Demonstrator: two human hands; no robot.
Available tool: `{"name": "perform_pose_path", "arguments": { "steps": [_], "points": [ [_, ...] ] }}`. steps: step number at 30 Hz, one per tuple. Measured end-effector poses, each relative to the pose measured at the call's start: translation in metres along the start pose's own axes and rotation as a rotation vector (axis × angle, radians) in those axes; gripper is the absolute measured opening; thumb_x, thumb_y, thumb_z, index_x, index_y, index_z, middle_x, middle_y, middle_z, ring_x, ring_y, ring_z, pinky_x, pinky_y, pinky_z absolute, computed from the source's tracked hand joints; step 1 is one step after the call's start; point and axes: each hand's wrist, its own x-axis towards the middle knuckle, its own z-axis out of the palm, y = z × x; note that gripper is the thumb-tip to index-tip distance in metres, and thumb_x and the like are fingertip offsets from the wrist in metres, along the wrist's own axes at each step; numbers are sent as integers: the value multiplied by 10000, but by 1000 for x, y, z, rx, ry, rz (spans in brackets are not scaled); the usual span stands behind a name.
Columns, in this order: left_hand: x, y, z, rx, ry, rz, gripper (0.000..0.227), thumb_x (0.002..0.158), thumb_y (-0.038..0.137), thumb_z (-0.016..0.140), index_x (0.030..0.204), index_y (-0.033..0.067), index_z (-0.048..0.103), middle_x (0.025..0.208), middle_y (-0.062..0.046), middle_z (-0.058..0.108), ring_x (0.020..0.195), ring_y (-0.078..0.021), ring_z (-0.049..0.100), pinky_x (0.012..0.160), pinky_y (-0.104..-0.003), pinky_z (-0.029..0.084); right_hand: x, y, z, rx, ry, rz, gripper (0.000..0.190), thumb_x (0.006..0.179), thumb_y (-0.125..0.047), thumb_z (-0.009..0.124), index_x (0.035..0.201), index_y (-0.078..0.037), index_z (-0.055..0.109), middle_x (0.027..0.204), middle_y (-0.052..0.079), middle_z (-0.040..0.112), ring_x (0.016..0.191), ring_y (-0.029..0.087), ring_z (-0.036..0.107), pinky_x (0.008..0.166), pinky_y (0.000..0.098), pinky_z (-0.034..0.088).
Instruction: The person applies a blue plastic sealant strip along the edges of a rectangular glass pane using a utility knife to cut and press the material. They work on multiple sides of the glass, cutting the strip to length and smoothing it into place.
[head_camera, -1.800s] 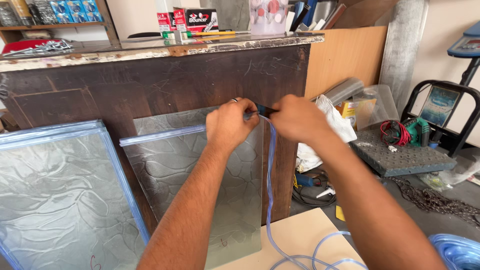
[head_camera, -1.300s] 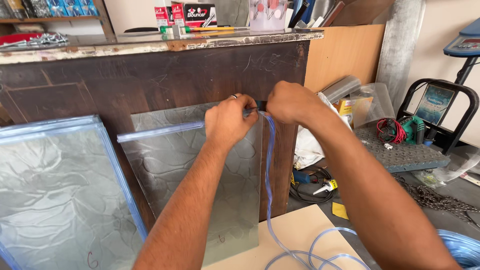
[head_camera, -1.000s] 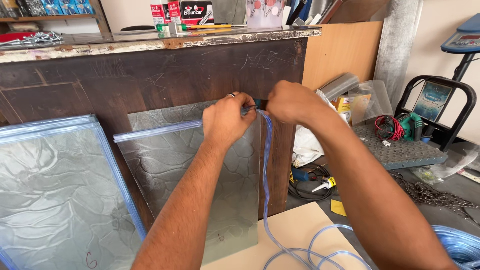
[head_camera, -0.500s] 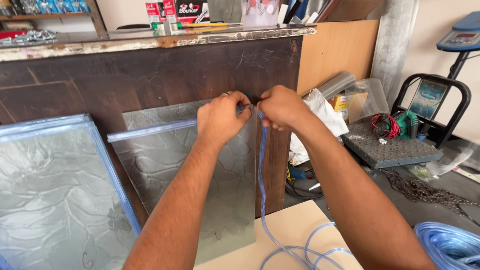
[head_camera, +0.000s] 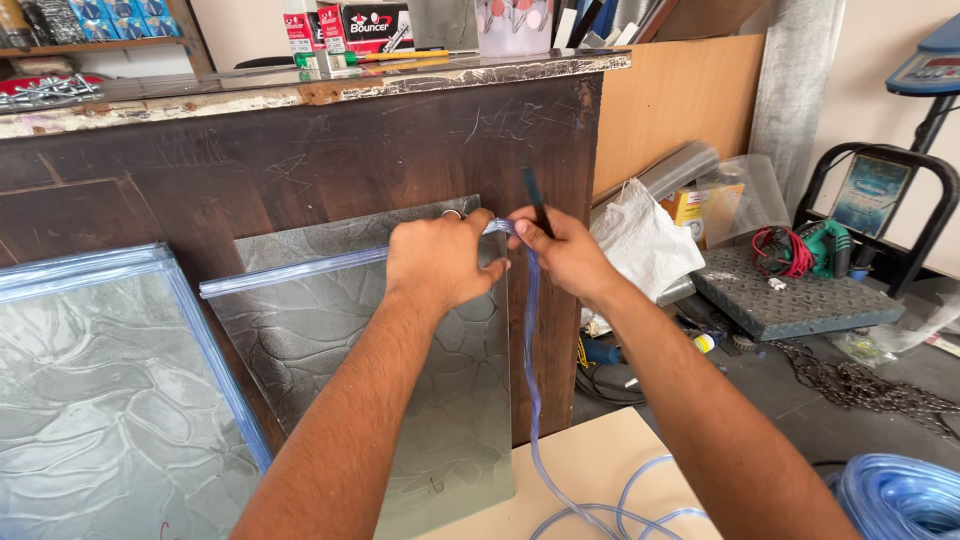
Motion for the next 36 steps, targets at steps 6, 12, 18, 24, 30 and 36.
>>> {"name": "perform_pose_path", "arguments": {
  "steps": [6, 12, 18, 24, 30, 36],
  "points": [
    [-2, 1, 1, 48, -9, 0, 627, 863, 579, 703, 1375, 246, 561, 1015, -79, 724, 899, -268, 749, 702, -437, 610, 5, -14, -17, -537, 33, -383, 170, 972, -182, 690, 1095, -68, 718, 888, 34, 722, 794, 138, 668, 733, 336, 531],
    [-5, -3, 5, 82, 75, 67, 728, 863, 587, 686, 1501, 321, 457, 1012, -91, 717, 871, -279, 741, 694, -435, 600, 7, 2, -27, -546, 68, -507, 159, 971, -155, 703, 1076, -38, 724, 902, 64, 692, 809, 149, 644, 726, 312, 512],
    [-2, -3, 8, 55, 73, 44, 739, 846, 565, 708, 1499, 317, 467, 1054, -93, 718, 933, -301, 725, 737, -453, 589, 0, 82, 25, 111, 197, -409, 161, 996, -139, 668, 1094, -13, 686, 987, 15, 725, 903, 103, 685, 839, 241, 548],
    [2, 5, 5, 89, 21, -52, 704, 819, 546, 719, 1445, 302, 512, 1182, -71, 687, 1116, -284, 660, 916, -533, 510, -29, 66, 46, -359, 483, -560, 234, 1033, -127, 667, 1209, 8, 739, 1173, 114, 754, 1077, 168, 669, 945, 293, 506],
    [2, 5, 7, 42, -12, -62, 683, 804, 440, 736, 1425, 241, 535, 1224, -75, 672, 1141, -287, 651, 935, -517, 510, -33, 19, 67, 74, 452, -209, 284, 1029, -189, 626, 1265, -63, 721, 1080, 139, 784, 962, 132, 655, 852, 279, 525],
    [7, 6, 8, 30, -71, -68, 638, 817, 424, 733, 1384, 198, 547, 1224, -85, 663, 1152, -286, 647, 915, -494, 532, -46, 16, 77, -137, 560, -196, 302, 995, -201, 637, 1259, -84, 724, 1047, 115, 791, 945, 106, 729, 820, 288, 545]
  ]
}}
